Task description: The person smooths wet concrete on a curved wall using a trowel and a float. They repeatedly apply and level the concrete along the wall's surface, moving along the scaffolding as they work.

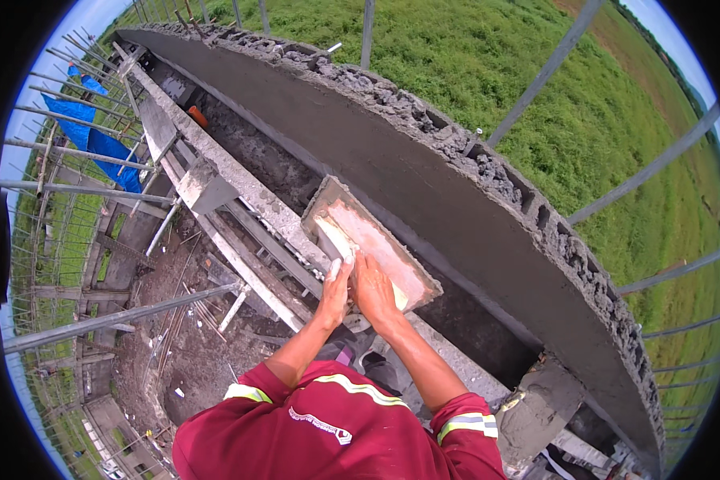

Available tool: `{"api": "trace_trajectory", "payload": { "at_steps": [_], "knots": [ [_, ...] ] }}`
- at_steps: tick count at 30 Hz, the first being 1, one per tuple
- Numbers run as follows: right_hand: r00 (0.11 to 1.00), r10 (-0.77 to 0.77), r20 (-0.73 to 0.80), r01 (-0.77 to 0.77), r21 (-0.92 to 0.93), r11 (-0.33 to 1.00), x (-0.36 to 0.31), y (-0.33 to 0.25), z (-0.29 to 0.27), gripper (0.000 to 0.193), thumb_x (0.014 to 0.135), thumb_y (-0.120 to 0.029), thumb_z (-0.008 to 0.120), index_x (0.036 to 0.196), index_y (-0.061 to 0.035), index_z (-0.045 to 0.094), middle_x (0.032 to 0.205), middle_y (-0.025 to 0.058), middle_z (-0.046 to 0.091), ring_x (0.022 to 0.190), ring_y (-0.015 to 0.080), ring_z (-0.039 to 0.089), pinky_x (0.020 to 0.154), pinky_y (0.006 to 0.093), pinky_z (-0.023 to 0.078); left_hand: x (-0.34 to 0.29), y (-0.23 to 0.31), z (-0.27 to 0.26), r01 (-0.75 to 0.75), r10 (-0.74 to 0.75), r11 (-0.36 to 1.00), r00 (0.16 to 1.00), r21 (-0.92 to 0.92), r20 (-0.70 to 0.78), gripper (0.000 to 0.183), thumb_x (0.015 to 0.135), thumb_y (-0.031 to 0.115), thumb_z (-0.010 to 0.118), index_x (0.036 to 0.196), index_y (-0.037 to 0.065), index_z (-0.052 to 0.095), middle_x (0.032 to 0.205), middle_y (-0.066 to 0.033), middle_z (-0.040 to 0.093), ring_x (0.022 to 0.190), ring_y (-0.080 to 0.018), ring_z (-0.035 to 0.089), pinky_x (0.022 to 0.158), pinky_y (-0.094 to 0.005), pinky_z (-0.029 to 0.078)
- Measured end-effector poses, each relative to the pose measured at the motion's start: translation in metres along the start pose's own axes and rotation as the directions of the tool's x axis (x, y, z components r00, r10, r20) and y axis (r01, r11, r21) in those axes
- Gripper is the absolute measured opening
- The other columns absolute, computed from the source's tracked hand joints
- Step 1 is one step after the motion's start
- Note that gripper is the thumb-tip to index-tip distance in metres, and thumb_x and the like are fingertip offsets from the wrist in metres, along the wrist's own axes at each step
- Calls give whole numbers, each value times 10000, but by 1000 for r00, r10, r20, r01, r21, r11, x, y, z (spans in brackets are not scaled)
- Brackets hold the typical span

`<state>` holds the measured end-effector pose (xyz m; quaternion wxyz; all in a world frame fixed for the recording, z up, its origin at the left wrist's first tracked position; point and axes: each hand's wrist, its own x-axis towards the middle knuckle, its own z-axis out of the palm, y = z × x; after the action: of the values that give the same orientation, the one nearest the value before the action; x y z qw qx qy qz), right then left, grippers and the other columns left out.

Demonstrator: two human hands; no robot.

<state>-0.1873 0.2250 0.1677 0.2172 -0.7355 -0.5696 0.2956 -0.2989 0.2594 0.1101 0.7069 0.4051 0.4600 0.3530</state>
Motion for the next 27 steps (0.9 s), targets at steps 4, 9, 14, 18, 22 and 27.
{"api": "trace_trajectory", "payload": {
  "at_steps": [4, 9, 14, 18, 22, 27],
  "knots": [
    [910, -326, 255, 369, -142, 918, -16, -27, -30, 478, 856, -249, 705, 1227, 41, 620, 1368, 267, 527, 1275, 415, 510, 1074, 449, 425, 19, -6, -20, 91, -146, 967, 963, -238, -226, 526, 962, 358, 628, 1307, -4, 465, 1117, -151, 607, 941, -223, 640, 744, -355, 544],
    [614, -601, -512, 526, -302, 795, 131, -13, -159, 398, 919, -364, 653, 1093, -7, 682, 1097, 158, 676, 1083, 329, 624, 911, 420, 509, 43, 6, -29, -189, 1, 872, 923, -451, -386, 246, 995, 338, 591, 1065, 108, 540, 797, -26, 567, 655, -173, 603, 580, -354, 546],
    [994, 25, -111, -28, -31, 999, 310, 28, -228, 872, 954, -698, 337, 1466, 5, 409, 1491, 225, 433, 1424, 340, 357, 1165, 413, 281, 122, 14, -38, -295, 89, 836, 905, -462, -417, 275, 977, 361, 618, 1028, 103, 538, 721, 7, 517, 558, -108, 521, 455, -269, 439],
    [994, 108, 13, -107, -78, 991, 344, 58, -221, 896, 935, -732, 347, 1327, 43, 565, 1406, 258, 517, 1348, 340, 458, 1133, 404, 307, 231, 18, -53, -343, 78, 814, 865, -469, -496, 334, 959, 390, 643, 934, 64, 580, 645, 2, 518, 480, -119, 491, 405, -295, 411],
    [998, 41, -48, -46, -113, 993, 334, 64, -219, 737, 997, -618, 377, 997, 69, 644, 929, 136, 664, 890, 226, 574, 907, 353, 431, 343, 8, -91, -211, -130, 790, 860, -575, -494, 406, 943, 414, 661, 861, 23, 586, 624, -30, 507, 477, -165, 497, 389, -327, 404],
    [997, 18, -70, -21, -47, 999, 322, 50, -221, 635, 1034, -528, 390, 866, 56, 572, 785, 28, 550, 772, 134, 454, 760, 316, 407, 450, -2, -135, -172, -225, 749, 842, -640, -490, 445, 925, 409, 685, 886, -24, 589, 655, -74, 531, 480, -189, 500, 403, -365, 421]
  ]
}}
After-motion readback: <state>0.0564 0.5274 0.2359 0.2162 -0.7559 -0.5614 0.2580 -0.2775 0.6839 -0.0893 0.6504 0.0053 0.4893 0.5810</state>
